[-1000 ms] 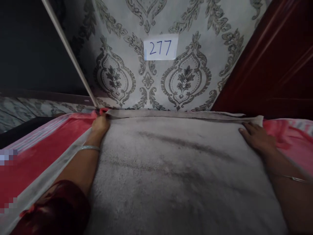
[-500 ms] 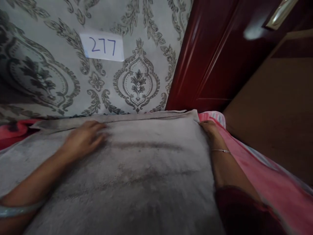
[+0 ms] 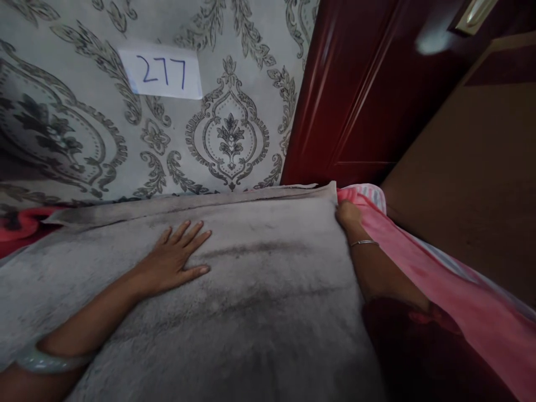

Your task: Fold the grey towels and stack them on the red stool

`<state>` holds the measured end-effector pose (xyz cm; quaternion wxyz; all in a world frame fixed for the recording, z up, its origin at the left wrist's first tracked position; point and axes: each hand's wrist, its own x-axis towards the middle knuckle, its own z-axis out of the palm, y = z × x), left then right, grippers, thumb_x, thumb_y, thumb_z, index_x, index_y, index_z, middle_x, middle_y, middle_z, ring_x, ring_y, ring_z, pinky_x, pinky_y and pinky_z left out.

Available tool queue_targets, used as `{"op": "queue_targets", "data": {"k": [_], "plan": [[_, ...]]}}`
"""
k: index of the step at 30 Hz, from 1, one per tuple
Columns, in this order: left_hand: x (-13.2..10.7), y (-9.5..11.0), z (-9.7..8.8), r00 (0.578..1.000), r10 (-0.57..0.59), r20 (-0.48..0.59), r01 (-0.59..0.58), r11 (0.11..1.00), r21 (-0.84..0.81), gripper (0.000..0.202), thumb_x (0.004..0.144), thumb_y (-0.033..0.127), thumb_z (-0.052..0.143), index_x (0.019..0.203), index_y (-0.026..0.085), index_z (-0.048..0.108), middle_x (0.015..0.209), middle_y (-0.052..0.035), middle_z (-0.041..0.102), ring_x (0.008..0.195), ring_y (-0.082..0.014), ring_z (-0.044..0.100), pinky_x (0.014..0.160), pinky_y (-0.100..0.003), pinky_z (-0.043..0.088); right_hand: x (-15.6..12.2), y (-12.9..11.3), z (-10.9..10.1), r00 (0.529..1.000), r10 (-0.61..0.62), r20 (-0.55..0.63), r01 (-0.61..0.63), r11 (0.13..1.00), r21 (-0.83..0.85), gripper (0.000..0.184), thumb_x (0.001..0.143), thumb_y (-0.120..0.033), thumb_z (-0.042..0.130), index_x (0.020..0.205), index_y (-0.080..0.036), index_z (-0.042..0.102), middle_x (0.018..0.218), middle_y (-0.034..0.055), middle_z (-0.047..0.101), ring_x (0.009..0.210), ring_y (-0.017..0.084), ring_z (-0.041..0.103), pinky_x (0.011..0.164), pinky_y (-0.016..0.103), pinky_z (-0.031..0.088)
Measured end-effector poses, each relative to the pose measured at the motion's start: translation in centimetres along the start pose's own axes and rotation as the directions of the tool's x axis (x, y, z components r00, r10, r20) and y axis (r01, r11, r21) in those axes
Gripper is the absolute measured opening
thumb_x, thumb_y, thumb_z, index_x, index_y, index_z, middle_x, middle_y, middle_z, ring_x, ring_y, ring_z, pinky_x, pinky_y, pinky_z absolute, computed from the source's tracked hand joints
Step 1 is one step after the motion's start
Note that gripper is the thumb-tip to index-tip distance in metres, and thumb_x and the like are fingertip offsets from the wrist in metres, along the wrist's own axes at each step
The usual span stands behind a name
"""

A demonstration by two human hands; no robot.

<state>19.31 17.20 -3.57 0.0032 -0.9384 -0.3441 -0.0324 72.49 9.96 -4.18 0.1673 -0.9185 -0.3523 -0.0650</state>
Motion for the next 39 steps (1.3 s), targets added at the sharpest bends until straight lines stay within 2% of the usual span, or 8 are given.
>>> {"op": "queue_targets", "data": {"k": [7, 11, 13, 18, 21, 29, 35, 39], "plan": [[-0.2, 0.4, -0.2, 1.0, 0.002, -0.022, -0.002, 1.0, -0.004, 0.089, 0.09, 0.077, 0.036, 0.163, 0.029, 0.021, 0.171, -0.0087, 0.011, 0.157, -0.0359, 0.011, 0.125, -0.06, 0.011, -1.1, 0.0, -1.9, 0.995, 0.096, -0.035, -0.095, 0.995, 0.032, 0.042, 0.096, -0.024, 0.045, 0.128, -0.005, 0.065, 0.12, 0.0258, 0.068, 0.112, 0.034, 0.066, 0.091, 0.043, 0.053], [-0.7, 2.8, -2.3, 0.985, 0.169, -0.037, -0.171, 0.982, -0.081, 0.075, 0.098, 0.066, 0.032, 0.163, 0.033, 0.016, 0.17, -0.0036, 0.018, 0.157, -0.0289, 0.018, 0.127, -0.053, 0.011, -2.2, -3.4, -5.6, 0.959, -0.218, -0.179, 0.237, 0.967, 0.097, 0.045, 0.095, -0.028, 0.05, 0.134, -0.01, 0.063, 0.128, 0.0213, 0.066, 0.12, 0.034, 0.062, 0.101, 0.045, 0.049], [-1.0, 4.4, -3.2, 0.966, 0.257, -0.01, -0.257, 0.959, -0.119, 0.071, 0.099, 0.063, 0.034, 0.163, 0.035, 0.019, 0.169, -0.0019, 0.021, 0.157, -0.0271, 0.019, 0.128, -0.051, 0.011, -4.9, -7.0, -7.0, 0.829, -0.551, -0.094, 0.558, 0.81, 0.178, 0.047, 0.097, -0.034, 0.049, 0.139, -0.016, 0.062, 0.132, 0.0143, 0.067, 0.121, 0.031, 0.061, 0.105, 0.046, 0.048], [-1.2, 5.4, -2.9, 0.956, 0.291, 0.042, -0.279, 0.944, -0.178, 0.069, 0.101, 0.061, 0.036, 0.162, 0.032, 0.023, 0.166, -0.0052, 0.03, 0.155, -0.0266, 0.024, 0.128, -0.051, 0.012, -18.2, -14.9, -4.7, 0.194, -0.967, 0.165, 0.902, 0.242, 0.358, 0.063, 0.102, -0.045, 0.037, 0.163, -0.031, 0.026, 0.165, -0.0017, 0.033, 0.151, 0.024, 0.031, 0.123, 0.048, 0.029], [-1.1, 3.9, -1.8, 0.96, 0.26, 0.104, -0.238, 0.954, -0.184, 0.065, 0.101, 0.061, 0.034, 0.16, 0.034, 0.028, 0.165, -0.0043, 0.032, 0.156, -0.0258, 0.02, 0.128, -0.051, 0.01, -22.6, -15.9, -1.5, 0.097, -0.971, 0.219, 0.919, 0.172, 0.354, 0.073, 0.103, -0.053, 0.038, 0.165, -0.025, 0.013, 0.169, 0.004, 0.016, 0.156, 0.023, 0.016, 0.127, 0.049, 0.015], [-1.1, -4.0, -1.2, 0.988, -0.146, 0.054, 0.146, 0.989, -0.001, 0.065, 0.099, 0.059, 0.034, 0.159, 0.035, 0.032, 0.17, -0.0006, 0.021, 0.157, -0.032, 0.014, 0.126, -0.056, 0.01, -10.9, -11.5, 0.0, 0.444, -0.856, 0.266, 0.884, 0.467, 0.027, 0.056, 0.106, -0.042, 0.029, 0.161, -0.031, 0.032, 0.168, 0.0045, 0.021, 0.155, 0.031, 0.019, 0.121, 0.063, 0.02], [-1.7, -6.2, -1.9, 0.854, -0.52, -0.017, 0.515, 0.842, 0.16, 0.072, 0.098, 0.059, 0.024, 0.159, 0.023, 0.035, 0.164, -0.0135, 0.036, 0.15, -0.0438, 0.03, 0.12, -0.065, 0.017, -9.0, -9.9, -0.2, 0.651, -0.73, 0.207, 0.757, 0.643, -0.112, 0.057, 0.104, -0.037, 0.025, 0.16, -0.03, 0.035, 0.167, 0.0073, 0.029, 0.152, 0.037, 0.026, 0.115, 0.071, 0.026], [-1.5, -5.8, -1.6, 0.892, -0.448, -0.064, 0.452, 0.881, 0.141, 0.072, 0.098, 0.059, 0.025, 0.159, 0.022, 0.037, 0.164, -0.0129, 0.035, 0.152, -0.0405, 0.027, 0.121, -0.062, 0.017, -9.9, -10.5, -0.1, 0.658, -0.732, 0.178, 0.752, 0.651, -0.105, 0.058, 0.105, -0.045, 0.025, 0.16, -0.029, 0.035, 0.166, 0.0091, 0.031, 0.151, 0.035, 0.028, 0.117, 0.068, 0.025]]}}
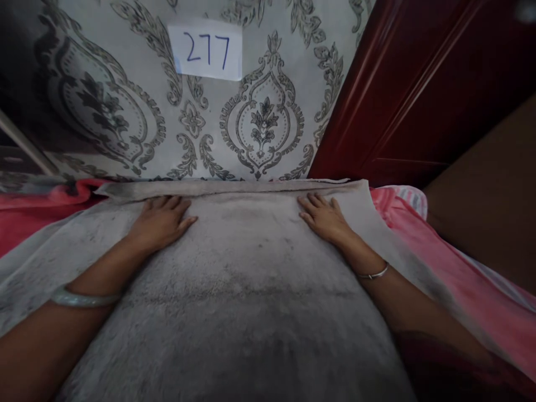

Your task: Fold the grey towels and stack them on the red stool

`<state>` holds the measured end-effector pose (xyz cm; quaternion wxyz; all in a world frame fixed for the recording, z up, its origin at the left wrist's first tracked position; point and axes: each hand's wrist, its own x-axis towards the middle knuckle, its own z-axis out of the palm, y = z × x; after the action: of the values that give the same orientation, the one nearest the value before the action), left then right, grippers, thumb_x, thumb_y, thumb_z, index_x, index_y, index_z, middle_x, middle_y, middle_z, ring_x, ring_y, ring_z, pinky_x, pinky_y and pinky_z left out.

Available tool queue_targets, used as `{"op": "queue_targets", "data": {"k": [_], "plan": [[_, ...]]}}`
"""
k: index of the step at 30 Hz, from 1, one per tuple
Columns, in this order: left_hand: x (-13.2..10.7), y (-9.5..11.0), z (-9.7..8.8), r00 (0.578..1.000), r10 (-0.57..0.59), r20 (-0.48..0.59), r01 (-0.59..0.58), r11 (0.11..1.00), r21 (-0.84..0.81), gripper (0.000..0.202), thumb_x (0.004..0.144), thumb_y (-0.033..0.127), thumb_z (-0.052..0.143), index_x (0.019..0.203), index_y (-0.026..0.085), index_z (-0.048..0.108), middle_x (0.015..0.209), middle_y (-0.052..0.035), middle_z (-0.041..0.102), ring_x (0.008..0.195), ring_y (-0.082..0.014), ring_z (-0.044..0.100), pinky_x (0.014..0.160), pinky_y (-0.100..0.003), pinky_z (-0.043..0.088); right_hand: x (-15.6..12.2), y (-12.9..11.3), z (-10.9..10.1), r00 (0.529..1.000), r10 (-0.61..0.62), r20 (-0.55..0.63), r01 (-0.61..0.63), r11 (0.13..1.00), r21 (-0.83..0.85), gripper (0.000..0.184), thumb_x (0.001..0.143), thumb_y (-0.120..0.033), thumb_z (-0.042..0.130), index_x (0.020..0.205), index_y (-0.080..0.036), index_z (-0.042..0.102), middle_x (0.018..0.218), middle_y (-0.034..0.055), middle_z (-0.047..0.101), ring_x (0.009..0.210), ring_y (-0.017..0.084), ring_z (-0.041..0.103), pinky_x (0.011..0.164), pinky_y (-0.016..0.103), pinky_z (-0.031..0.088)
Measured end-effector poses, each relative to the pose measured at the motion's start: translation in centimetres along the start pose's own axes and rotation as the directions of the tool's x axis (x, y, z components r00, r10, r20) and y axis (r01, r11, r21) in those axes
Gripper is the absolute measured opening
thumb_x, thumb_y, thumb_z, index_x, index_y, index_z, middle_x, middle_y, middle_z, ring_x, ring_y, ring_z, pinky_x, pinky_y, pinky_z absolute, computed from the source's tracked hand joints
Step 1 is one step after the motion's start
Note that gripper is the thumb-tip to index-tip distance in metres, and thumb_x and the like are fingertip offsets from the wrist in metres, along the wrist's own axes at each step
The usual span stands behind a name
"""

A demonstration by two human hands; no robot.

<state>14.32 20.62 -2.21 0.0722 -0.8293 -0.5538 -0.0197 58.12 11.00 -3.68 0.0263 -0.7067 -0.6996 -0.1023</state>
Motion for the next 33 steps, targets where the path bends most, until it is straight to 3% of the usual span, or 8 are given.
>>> {"op": "queue_targets", "data": {"k": [3, 6, 12, 17, 21, 24, 29, 33], "plan": [[0.4, -1.3, 0.5, 0.996, 0.045, 0.076, -0.041, 0.998, -0.051, 0.073, 0.097, 0.059, 0.026, 0.161, 0.024, 0.029, 0.166, -0.0106, 0.032, 0.154, -0.0377, 0.023, 0.123, -0.06, 0.012, 0.2, 0.9, 0.5, 0.997, -0.069, 0.032, 0.068, 0.997, 0.023, 0.058, 0.105, -0.049, 0.024, 0.161, -0.034, 0.031, 0.168, 0.003, 0.026, 0.155, 0.032, 0.021, 0.119, 0.064, 0.023], [0.7, -3.1, 0.7, 0.995, -0.013, 0.102, 0.019, 0.998, -0.056, 0.073, 0.097, 0.059, 0.025, 0.161, 0.024, 0.029, 0.165, -0.0104, 0.035, 0.153, -0.039, 0.026, 0.122, -0.06, 0.015, 0.4, 2.9, 1.6, 0.999, 0.013, 0.035, -0.014, 1.0, 0.017, 0.061, 0.104, -0.051, 0.024, 0.162, -0.032, 0.029, 0.167, 0.0039, 0.028, 0.154, 0.034, 0.022, 0.119, 0.066, 0.023], [0.3, -2.5, -0.3, 0.955, -0.289, -0.072, 0.287, 0.957, -0.031, 0.068, 0.098, 0.05, 0.025, 0.143, 0.01, 0.056, 0.146, -0.0228, 0.055, 0.137, -0.044, 0.047, 0.111, -0.06, 0.035, 0.2, 3.3, 1.9, 0.994, 0.099, -0.048, -0.097, 0.995, 0.037, 0.06, 0.105, -0.045, 0.019, 0.161, -0.028, 0.031, 0.166, 0.0031, 0.031, 0.152, 0.034, 0.027, 0.12, 0.066, 0.021], [-1.3, -2.4, -2.4, 0.958, -0.266, 0.112, 0.274, 0.959, -0.069, 0.068, 0.101, 0.048, 0.026, 0.152, 0.006, 0.042, 0.157, -0.024, 0.042, 0.145, -0.0422, 0.038, 0.116, -0.058, 0.03, -1.9, 0.8, -1.3, 0.968, 0.172, 0.185, -0.195, 0.974, 0.115, 0.061, 0.104, -0.048, 0.018, 0.16, -0.029, 0.035, 0.168, 0.0028, 0.027, 0.153, 0.034, 0.026, 0.117, 0.066, 0.03], [-7.8, -5.8, -2.9, 0.976, -0.078, 0.204, 0.103, 0.988, -0.118, 0.067, 0.103, 0.05, 0.025, 0.161, 0.017, 0.026, 0.17, -0.0145, 0.018, 0.156, -0.0374, 0.013, 0.121, -0.065, 0.014, -10.3, 1.5, -2.2, 0.978, 0.131, 0.162, -0.156, 0.976, 0.149, 0.063, 0.103, -0.054, 0.019, 0.16, -0.033, 0.033, 0.167, 0.0034, 0.028, 0.152, 0.033, 0.027, 0.117, 0.067, 0.028], [-15.2, -9.6, -2.0, 0.976, -0.068, 0.205, 0.092, 0.989, -0.112, 0.066, 0.102, 0.05, 0.026, 0.162, 0.023, 0.027, 0.172, -0.0065, 0.014, 0.158, -0.0337, 0.006, 0.124, -0.061, 0.012, -19.0, 4.2, -1.8, 0.95, 0.267, 0.163, -0.284, 0.954, 0.096, 0.064, 0.102, -0.048, 0.026, 0.161, -0.023, 0.032, 0.167, 0.0094, 0.028, 0.153, 0.035, 0.024, 0.119, 0.064, 0.025], [-25.3, -14.7, -1.1, 0.962, -0.191, 0.197, 0.224, 0.961, -0.163, 0.07, 0.099, 0.048, 0.023, 0.16, 0.014, 0.03, 0.168, -0.0116, 0.026, 0.156, -0.0295, 0.022, 0.125, -0.051, 0.02, -29.4, 7.6, -2.4, 0.814, 0.54, 0.214, -0.568, 0.817, 0.097, 0.066, 0.103, -0.044, 0.022, 0.16, -0.012, 0.032, 0.163, 0.0232, 0.03, 0.151, 0.039, 0.028, 0.113, 0.066, 0.03], [-30.1, -14.6, -1.3, 0.973, -0.194, 0.123, 0.216, 0.953, -0.213, 0.069, 0.096, 0.046, 0.028, 0.153, 0.01, 0.043, 0.163, -0.0145, 0.037, 0.151, -0.0283, 0.034, 0.125, -0.046, 0.026, -33.8, 7.0, -2.9, 0.791, 0.58, 0.196, -0.595, 0.803, 0.025, 0.064, 0.102, -0.039, 0.022, 0.144, -0.001, 0.051, 0.138, 0.0332, 0.056, 0.131, 0.041, 0.053, 0.1, 0.057, 0.046]]}}
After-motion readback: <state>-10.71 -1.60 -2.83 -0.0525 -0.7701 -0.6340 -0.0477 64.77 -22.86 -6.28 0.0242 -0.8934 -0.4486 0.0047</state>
